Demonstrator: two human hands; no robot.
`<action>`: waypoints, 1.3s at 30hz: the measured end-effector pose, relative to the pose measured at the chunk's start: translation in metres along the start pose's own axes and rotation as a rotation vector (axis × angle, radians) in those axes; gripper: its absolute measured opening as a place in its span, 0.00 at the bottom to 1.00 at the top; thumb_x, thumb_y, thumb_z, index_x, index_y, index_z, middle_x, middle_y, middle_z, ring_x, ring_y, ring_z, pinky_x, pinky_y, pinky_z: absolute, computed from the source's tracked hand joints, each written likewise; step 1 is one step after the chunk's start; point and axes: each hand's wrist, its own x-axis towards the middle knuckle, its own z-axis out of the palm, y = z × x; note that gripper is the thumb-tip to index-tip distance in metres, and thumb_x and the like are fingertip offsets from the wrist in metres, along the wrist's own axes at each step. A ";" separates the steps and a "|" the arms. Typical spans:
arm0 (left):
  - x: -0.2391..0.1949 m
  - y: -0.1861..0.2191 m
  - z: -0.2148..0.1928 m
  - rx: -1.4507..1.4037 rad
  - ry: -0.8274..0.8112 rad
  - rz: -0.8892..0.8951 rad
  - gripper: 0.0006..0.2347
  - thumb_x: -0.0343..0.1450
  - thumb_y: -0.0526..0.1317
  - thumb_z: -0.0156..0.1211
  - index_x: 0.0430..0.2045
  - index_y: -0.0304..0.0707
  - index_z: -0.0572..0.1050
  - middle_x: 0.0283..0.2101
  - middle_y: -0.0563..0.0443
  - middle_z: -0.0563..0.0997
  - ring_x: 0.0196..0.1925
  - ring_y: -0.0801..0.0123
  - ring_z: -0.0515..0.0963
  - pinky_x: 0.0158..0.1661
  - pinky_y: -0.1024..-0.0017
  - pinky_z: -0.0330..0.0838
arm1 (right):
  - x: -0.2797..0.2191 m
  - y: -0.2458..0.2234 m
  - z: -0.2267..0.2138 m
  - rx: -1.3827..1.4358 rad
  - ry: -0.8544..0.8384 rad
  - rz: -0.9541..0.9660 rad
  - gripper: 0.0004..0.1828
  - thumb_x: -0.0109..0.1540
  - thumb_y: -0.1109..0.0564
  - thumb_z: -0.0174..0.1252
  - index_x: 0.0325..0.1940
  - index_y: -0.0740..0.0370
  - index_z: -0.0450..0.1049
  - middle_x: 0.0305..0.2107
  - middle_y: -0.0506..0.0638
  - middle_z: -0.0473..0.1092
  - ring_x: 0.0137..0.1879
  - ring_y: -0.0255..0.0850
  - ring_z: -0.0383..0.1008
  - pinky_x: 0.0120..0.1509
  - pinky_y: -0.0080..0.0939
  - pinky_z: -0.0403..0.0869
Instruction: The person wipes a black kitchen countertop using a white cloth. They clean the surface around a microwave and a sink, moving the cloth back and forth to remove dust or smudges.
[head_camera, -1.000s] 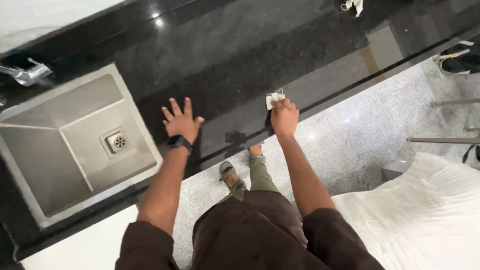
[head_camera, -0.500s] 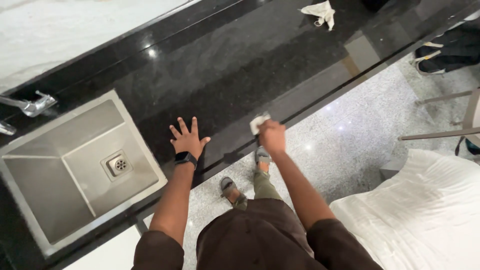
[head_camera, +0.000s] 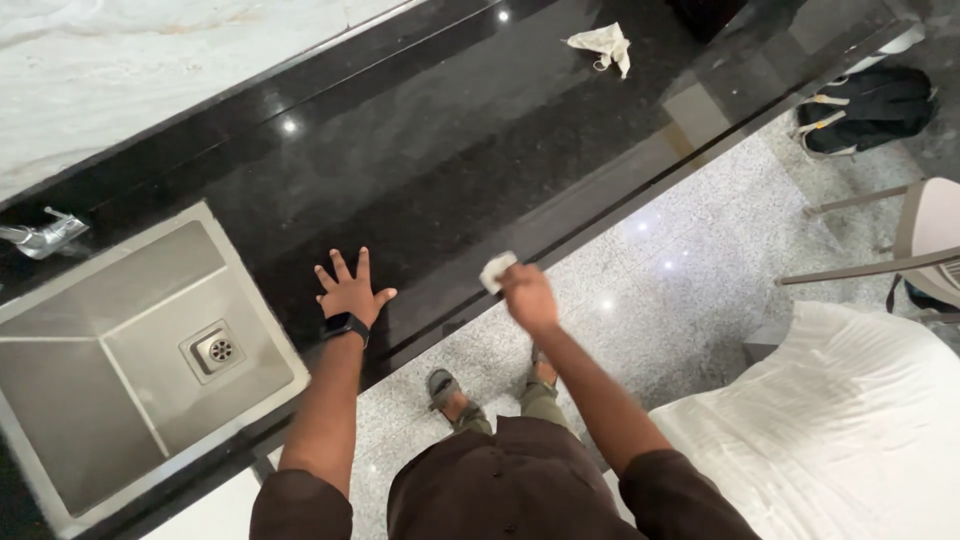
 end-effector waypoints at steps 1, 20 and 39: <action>0.000 0.001 0.000 -0.002 0.003 -0.003 0.44 0.65 0.67 0.63 0.76 0.65 0.46 0.79 0.40 0.40 0.77 0.31 0.45 0.59 0.34 0.67 | -0.001 -0.003 -0.005 0.000 0.002 -0.005 0.10 0.60 0.62 0.60 0.42 0.55 0.83 0.37 0.51 0.75 0.45 0.51 0.73 0.52 0.51 0.72; -0.073 0.211 0.033 -0.234 -0.106 0.030 0.37 0.69 0.65 0.58 0.73 0.63 0.53 0.79 0.38 0.39 0.77 0.25 0.41 0.62 0.28 0.57 | 0.008 0.092 -0.047 0.076 -0.053 -0.293 0.15 0.61 0.63 0.54 0.47 0.55 0.82 0.39 0.50 0.74 0.43 0.49 0.73 0.48 0.52 0.70; -0.069 0.227 0.035 -0.189 -0.063 -0.145 0.37 0.66 0.61 0.65 0.72 0.70 0.55 0.80 0.48 0.41 0.78 0.35 0.43 0.66 0.35 0.56 | 0.047 0.219 -0.074 0.038 0.063 -0.090 0.15 0.59 0.65 0.60 0.47 0.57 0.84 0.41 0.53 0.77 0.46 0.50 0.73 0.49 0.52 0.71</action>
